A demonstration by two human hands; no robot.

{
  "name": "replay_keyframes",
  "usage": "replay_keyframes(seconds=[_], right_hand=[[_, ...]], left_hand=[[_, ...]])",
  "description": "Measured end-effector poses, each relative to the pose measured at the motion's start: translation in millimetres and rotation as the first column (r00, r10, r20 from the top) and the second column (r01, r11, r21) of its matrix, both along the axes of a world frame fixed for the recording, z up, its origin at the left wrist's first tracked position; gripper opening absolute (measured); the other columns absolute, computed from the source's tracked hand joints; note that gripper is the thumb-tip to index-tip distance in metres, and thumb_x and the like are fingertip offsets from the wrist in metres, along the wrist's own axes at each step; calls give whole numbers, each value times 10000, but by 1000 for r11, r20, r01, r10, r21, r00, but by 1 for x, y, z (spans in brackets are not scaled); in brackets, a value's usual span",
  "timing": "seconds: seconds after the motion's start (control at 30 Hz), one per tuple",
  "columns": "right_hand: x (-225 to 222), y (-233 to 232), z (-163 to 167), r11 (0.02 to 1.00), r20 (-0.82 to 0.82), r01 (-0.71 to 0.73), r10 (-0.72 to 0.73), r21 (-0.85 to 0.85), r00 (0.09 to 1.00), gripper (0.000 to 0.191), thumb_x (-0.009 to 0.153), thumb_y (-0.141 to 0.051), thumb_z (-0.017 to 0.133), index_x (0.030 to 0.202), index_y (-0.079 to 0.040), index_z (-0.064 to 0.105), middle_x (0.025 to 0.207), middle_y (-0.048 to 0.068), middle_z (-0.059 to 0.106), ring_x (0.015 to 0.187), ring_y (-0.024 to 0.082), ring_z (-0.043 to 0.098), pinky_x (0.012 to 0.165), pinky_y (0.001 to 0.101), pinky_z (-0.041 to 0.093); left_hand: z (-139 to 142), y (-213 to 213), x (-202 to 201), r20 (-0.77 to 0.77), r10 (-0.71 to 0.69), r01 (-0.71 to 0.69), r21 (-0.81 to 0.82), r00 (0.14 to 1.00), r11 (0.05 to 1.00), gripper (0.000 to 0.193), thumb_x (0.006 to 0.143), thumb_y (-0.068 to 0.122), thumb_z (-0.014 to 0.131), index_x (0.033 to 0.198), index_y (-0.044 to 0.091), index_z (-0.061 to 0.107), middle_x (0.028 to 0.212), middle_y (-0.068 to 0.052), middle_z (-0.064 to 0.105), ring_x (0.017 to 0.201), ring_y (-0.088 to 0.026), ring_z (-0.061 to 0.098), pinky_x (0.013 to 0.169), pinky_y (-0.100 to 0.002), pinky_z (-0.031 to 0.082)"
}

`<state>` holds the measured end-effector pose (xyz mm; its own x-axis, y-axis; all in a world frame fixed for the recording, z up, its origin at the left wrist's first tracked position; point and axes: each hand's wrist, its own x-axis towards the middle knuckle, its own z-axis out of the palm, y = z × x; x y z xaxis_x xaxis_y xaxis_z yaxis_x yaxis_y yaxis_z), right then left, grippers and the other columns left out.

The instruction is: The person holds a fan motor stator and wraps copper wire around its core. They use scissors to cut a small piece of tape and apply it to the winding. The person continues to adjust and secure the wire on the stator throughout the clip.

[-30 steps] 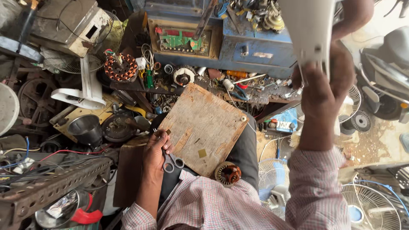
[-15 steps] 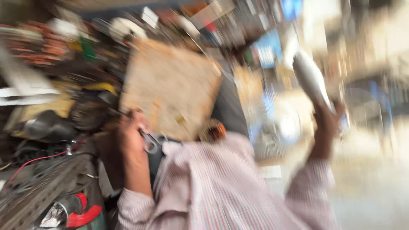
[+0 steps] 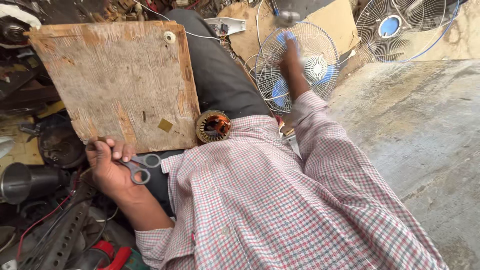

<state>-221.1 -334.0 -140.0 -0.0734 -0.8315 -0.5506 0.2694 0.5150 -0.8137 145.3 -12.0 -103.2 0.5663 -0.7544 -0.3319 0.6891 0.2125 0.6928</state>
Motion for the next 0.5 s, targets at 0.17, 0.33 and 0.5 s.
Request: replay_keyframes(seconds=[0.17, 0.33, 0.5], right_hand=[[15, 3, -15, 951, 438, 164, -268, 261, 858, 1156, 790, -748, 559, 1636, -152, 45, 1650, 230, 69, 1506, 455, 140, 1130, 722, 296], [-4, -45, 7, 894, 433, 366, -445, 257, 784, 983, 881, -630, 632, 1563, -96, 168, 1582, 227, 230, 1443, 464, 313, 1134, 591, 346], [41, 0, 53, 814, 21, -439, 482, -379, 876, 468, 991, -393, 754, 1223, -10, 618, 1194, 142, 682, 1116, 248, 707, 878, 365, 601]], left_hand=[[0, -4, -3, 15, -38, 38, 1, 999, 999, 98, 1099, 147, 692, 1190, 138, 658, 1006, -14, 613, 747, -76, 474, 646, -242, 405], [0, -15, -8, 17, -48, 48, 2, 999, 999, 86, 1073, 133, 702, 1143, 127, 652, 1035, -27, 623, 757, -92, 479, 645, -255, 406], [15, -50, -36, 114, -112, 107, 54, 987, 993, 136, 1014, 91, 722, 1105, 122, 626, 895, -14, 580, 705, -95, 482, 595, -255, 404]])
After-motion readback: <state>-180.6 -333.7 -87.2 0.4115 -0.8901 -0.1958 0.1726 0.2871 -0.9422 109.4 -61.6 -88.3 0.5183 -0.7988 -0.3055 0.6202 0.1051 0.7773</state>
